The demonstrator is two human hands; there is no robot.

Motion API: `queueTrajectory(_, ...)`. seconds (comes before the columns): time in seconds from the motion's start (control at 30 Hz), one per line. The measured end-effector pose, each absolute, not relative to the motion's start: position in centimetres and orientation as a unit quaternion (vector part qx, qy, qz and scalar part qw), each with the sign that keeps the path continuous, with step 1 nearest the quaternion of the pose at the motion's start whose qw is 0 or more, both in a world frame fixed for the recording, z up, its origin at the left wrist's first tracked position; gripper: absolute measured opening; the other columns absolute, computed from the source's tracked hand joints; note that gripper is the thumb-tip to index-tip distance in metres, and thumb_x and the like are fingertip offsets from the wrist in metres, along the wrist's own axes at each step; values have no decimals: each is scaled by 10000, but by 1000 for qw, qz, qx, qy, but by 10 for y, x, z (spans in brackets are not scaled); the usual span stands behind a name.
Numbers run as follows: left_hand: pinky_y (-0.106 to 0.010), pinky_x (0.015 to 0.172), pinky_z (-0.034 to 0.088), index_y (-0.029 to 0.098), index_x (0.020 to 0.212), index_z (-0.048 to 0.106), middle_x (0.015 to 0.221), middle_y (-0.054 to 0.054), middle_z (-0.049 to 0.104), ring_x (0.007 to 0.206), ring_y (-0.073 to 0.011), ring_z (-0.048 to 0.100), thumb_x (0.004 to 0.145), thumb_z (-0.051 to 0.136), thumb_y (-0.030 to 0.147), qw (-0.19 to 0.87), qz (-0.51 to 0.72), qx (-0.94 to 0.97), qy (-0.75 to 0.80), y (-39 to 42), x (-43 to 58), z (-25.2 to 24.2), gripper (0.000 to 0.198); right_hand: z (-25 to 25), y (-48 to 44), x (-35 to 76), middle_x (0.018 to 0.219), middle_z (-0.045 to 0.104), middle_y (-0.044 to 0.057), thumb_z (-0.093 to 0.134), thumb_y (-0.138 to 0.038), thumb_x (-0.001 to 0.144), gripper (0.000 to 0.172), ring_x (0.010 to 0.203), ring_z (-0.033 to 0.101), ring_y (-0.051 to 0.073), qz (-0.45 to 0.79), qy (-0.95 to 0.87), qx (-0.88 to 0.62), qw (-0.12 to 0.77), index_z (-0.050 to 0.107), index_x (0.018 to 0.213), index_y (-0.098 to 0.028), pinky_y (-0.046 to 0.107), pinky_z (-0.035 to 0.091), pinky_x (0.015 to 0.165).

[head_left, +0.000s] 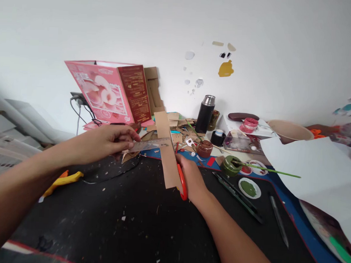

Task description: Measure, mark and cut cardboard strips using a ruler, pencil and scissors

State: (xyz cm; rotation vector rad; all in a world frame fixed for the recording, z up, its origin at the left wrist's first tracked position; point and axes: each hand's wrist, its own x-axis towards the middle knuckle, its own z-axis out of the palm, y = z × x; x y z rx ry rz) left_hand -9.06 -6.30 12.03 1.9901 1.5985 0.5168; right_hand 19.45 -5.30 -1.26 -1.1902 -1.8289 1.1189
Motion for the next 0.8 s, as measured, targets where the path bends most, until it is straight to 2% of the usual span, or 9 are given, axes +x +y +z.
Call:
queueTrajectory(0.13, -300, 559, 483, 264, 1029, 798, 741, -58, 732, 570, -215, 645, 795, 684, 631, 264, 193, 737, 592, -62, -87, 124, 450, -11, -53, 194, 969, 825, 46, 660, -224, 940, 239, 918, 751, 294, 427, -699, -467, 334, 773, 1141, -291, 324, 493, 748)
queueTrajectory(0.33, -310, 547, 486, 286, 978, 788, 683, -37, 717, 529, -217, 626, 794, 706, 610, 292, 217, 724, 586, -62, -86, 119, 382, -12, -53, 194, 925, 812, 47, 653, -275, 969, 185, 911, 756, 295, 446, -691, -459, 337, 774, 1108, -290, 324, 500, 734)
queueTrajectory(0.47, -316, 561, 524, 284, 1036, 781, 767, -56, 751, 548, -215, 653, 815, 702, 609, 306, 210, 723, 583, -60, -91, 112, 401, -9, -55, 196, 950, 817, 50, 675, -265, 946, 255, 938, 762, 304, 433, -701, -458, 334, 768, 1181, -296, 332, 507, 756)
queueTrajectory(0.6, -309, 586, 539, 286, 1081, 767, 813, -57, 770, 591, -212, 674, 843, 682, 614, 302, 198, 733, 577, -58, -97, 109, 415, -16, -54, 195, 945, 811, 47, 645, -320, 986, 256, 931, 765, 299, 444, -700, -445, 338, 759, 1214, -301, 326, 514, 747)
queueTrajectory(0.8, -303, 635, 541, 263, 1128, 745, 860, -39, 783, 678, -215, 708, 884, 674, 553, 308, 176, 741, 571, -60, -95, 117, 386, -28, -50, 194, 858, 778, 26, 641, -294, 952, 181, 848, 748, 279, 417, -713, -442, 349, 764, 1085, -300, 303, 498, 682)
